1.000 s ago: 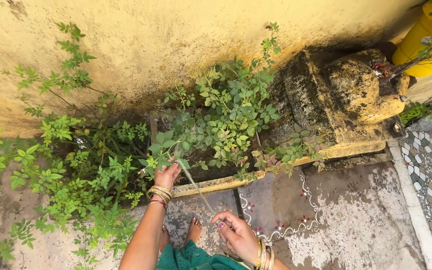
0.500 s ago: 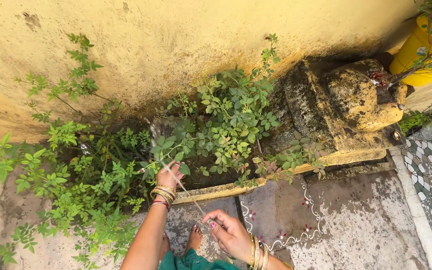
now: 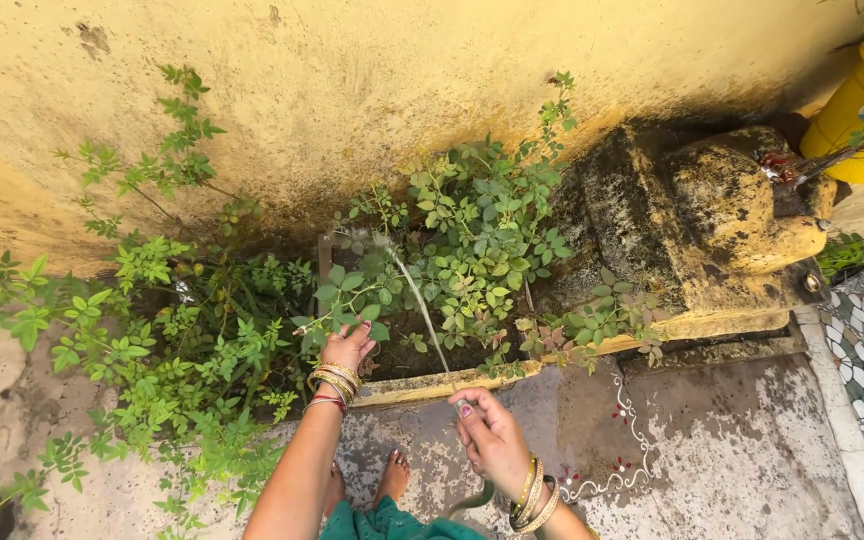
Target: Watering various potted plants and garden areas using a hose.
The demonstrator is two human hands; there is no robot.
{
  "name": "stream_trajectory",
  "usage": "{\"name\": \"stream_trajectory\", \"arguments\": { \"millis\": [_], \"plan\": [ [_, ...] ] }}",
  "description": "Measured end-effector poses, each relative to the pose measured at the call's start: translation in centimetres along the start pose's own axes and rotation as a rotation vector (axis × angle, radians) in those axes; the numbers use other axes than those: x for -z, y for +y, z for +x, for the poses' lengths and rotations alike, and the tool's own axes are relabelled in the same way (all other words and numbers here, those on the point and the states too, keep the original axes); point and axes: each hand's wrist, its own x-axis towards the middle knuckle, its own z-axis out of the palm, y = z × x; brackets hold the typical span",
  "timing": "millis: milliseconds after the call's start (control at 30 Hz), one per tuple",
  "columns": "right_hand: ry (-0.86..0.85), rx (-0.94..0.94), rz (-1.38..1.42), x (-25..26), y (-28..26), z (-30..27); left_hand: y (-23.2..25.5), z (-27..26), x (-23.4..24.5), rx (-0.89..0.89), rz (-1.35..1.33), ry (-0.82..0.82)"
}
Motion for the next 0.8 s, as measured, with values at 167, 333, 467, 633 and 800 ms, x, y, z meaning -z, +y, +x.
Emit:
{"name": "stream_trajectory", "arguments": {
  "millis": [167,333,467,633,800],
  "plan": [
    [-0.001,-0.014,0.0,0.5,-0.5,-0.8,4.3,-7.5,3.3,-0.069,0.371,0.157],
    [-0.03,0.001,-0.021,-0.2,-0.7,-1.3,9.2,-10.0,9.3,-0.379,0.644,0.559],
    [-0.087,-0.013,-0.066,-1.0,-1.0,-1.1,20.4,-16.1,0.1,-0.833,1.319,0.338],
    [-0.103,-0.017,-0.088,-1.7,-1.9,-0.9,20.5,-12.8,-2.0,-0.291,1.601,0.003],
    [-0.076,-0.034,-0.047,-0.9,-0.3,-0.8,18.4,-10.4,-1.1,-0.045,1.744,-0.107]
  ]
}}
